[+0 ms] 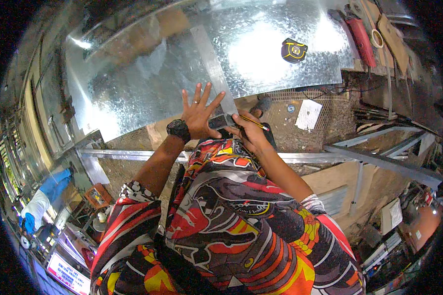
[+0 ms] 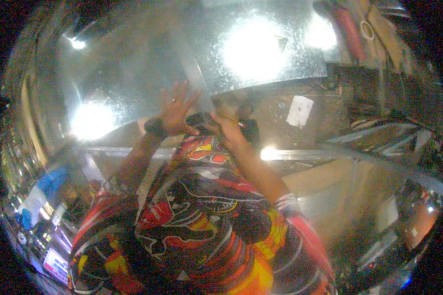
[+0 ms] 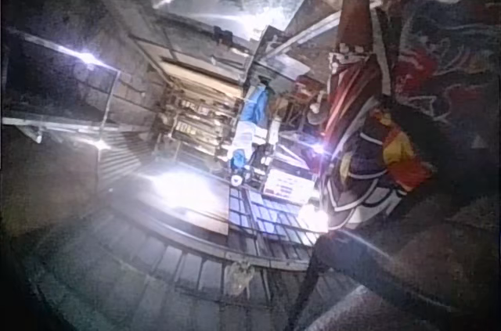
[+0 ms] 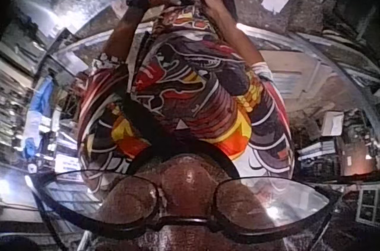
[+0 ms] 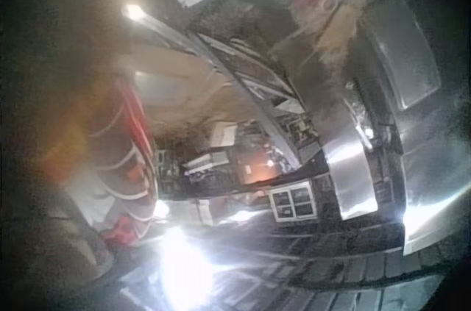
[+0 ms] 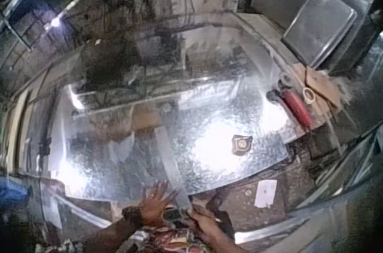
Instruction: The person measures a large metal sheet on a workbench using a tape measure and marks it with a pencil. They then use a metal ruler to draw straight lines along the marked points.
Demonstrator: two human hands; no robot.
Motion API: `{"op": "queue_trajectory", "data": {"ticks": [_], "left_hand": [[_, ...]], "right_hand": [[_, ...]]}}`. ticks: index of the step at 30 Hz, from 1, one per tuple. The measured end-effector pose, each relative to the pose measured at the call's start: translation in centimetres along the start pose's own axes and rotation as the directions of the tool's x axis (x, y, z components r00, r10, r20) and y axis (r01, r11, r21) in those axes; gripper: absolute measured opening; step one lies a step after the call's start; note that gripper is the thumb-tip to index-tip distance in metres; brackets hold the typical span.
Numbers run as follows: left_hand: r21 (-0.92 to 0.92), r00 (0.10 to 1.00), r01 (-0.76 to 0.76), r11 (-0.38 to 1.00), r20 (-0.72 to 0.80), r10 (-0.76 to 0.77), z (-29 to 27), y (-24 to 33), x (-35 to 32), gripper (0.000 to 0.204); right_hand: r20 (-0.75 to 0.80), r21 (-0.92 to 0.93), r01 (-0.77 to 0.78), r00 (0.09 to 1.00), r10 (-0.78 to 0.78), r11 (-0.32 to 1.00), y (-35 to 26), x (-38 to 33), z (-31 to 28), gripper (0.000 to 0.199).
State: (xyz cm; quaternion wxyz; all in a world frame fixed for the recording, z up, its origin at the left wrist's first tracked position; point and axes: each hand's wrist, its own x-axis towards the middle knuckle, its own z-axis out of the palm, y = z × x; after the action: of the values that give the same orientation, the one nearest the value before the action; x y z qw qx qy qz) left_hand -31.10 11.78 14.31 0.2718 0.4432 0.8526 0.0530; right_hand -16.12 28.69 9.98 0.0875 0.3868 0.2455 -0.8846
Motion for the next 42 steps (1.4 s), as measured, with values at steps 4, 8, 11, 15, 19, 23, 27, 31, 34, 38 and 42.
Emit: {"op": "queue_trajectory", "data": {"ticks": [4,8,11,15,19,23,27,31,34,38,42], "left_hand": [[0.043,1.0,0.027,0.999,0.005,-0.027,0.6,0.1,0.4,0.134],[0.056,1.0,0.028,0.998,0.006,-0.028,0.7,-0.5,0.3,0.127],[0.014,0.997,0.007,1.0,-0.074,-0.006,1.7,-1.5,0.2,0.123],[-0.018,0.983,-0.079,0.997,-0.166,0.075,2.5,-3.9,0.1,0.119],[0.068,0.98,-0.098,0.993,-0.168,0.108,1.5,-4.9,-0.2,0.119],[0.154,0.979,-0.136,0.979,-0.129,0.156,-0.6,-5.1,0.4,0.121],[0.178,0.964,-0.168,0.97,-0.176,0.199,0.7,-6.0,0.7,0.125],[0.12,0.949,-0.194,0.974,-0.228,0.218,1.0,-6.0,0.8,0.126],[0.107,0.957,-0.182,0.978,-0.211,0.201,0.9,-6.1,0.7,0.126],[0.112,0.958,-0.165,0.98,-0.217,0.187,2.0,-6.3,1.5,0.125],[0.143,0.969,-0.152,0.978,-0.171,0.176,0.0,-5.2,0.7,0.123]], "right_hand": [[-0.021,0.002,-0.071,0.997,0.071,0.997,-0.5,0.6,0.6,0.038],[-0.016,0.007,-0.093,0.996,0.093,0.996,0.1,1.9,0.7,0.032],[-0.04,-0.011,-0.088,0.995,0.087,0.996,0.0,2.5,1.8,0.027],[-0.064,-0.02,-0.035,0.997,0.034,0.999,-0.7,1.7,4.7,0.023],[-0.097,-0.095,0.045,0.994,-0.055,0.994,0.2,1.4,5.4,0.029],[-0.135,-0.215,0.091,0.983,-0.122,0.972,1.4,2.0,5.6,0.034],[-0.156,-0.209,0.153,0.97,-0.188,0.966,3.4,2.1,6.0,0.033],[-0.25,-0.456,0.149,0.925,-0.286,0.877,4.5,2.9,5.4,0.036],[-0.093,-0.742,0.241,0.887,-0.452,0.625,2.6,0.4,5.2,0.038],[0.193,-0.929,0.345,0.758,-0.624,0.133,-0.6,-2.0,2.0,0.037],[0.123,-0.769,0.54,0.649,-0.751,0.341,-2.8,-3.7,-1.6,0.035]]}}
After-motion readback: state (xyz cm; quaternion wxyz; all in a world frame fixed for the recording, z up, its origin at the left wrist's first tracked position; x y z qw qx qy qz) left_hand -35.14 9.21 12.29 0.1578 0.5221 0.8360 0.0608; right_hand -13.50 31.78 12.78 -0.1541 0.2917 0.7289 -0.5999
